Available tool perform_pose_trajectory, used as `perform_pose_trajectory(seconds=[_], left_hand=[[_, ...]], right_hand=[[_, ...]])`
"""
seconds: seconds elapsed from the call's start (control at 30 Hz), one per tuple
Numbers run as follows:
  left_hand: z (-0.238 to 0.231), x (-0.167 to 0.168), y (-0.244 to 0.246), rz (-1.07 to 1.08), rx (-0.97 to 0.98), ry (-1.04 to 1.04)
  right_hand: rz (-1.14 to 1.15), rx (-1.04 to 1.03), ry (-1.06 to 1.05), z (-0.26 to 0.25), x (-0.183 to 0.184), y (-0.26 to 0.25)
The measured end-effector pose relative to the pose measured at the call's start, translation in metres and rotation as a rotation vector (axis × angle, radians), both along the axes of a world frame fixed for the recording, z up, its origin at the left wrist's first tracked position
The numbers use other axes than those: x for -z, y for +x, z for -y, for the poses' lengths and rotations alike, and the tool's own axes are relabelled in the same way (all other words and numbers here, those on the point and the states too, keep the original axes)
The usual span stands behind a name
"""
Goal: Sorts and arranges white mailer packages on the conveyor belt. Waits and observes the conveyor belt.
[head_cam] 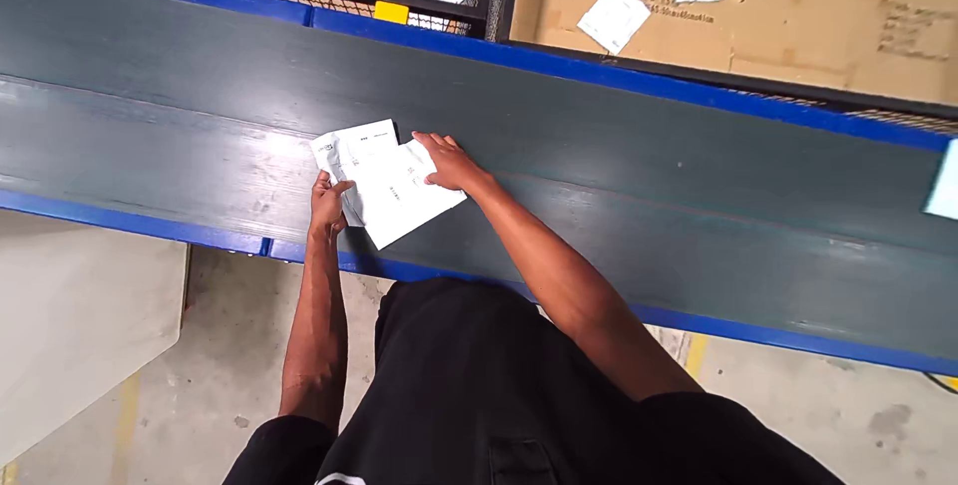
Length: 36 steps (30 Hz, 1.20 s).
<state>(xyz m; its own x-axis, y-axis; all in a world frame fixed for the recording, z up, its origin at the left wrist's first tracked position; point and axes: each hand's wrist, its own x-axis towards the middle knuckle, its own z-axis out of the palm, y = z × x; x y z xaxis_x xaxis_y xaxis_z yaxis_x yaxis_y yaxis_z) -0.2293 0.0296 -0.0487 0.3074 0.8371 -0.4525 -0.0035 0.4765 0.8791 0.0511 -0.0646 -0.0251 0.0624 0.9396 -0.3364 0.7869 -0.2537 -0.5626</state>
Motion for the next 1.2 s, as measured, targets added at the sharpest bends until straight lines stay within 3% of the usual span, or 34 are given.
perform_pose_trajectory(seconds=[0.27, 0.5, 0.57, 0.67, 0.77, 0.87, 0.97, 1.07, 1.13, 1.2], left_hand=[[0.006, -0.014, 0.003, -0.007, 0.091, -0.053], [0.013, -0.018, 0.016, -0.005, 0.081, -0.08], [0.013, -0.018, 0.016, 0.004, 0.023, -0.124], [0.015, -0.014, 0.013, 0.093, -0.073, -0.174], [0.019, -0.019, 0.012, 0.147, -0.098, -0.209], [0.02, -0.027, 0.013, -0.005, -0.048, -0.19], [0.006, -0.049, 0.012, -0.236, 0.229, -0.117], [-0.031, -0.083, 0.024, -0.28, 0.576, -0.009], [-0.061, -0.108, 0.045, -0.214, 0.526, 0.099], [-0.095, -0.126, 0.07, -0.036, 0.24, 0.142]], right_hand=[[-0.329, -0.023, -0.135, 0.019, 0.012, 0.012], [-0.825, 0.207, -0.255, 0.05, -0.011, 0.024], [-1.01, 0.343, -0.157, 0.046, -0.029, 0.03], [-1.288, 0.569, 0.201, 0.028, -0.064, 0.033], [-1.21, 0.63, 0.29, 0.013, -0.075, 0.039], [-1.048, 0.646, 0.221, 0.022, -0.065, 0.031], [-1.05, 0.591, 0.116, 0.069, -0.059, 0.014], [-1.088, 0.629, 0.077, 0.126, -0.051, 0.002], [-1.072, 0.703, 0.09, 0.159, -0.047, -0.002], [-1.06, 0.779, 0.119, 0.185, -0.046, -0.005]])
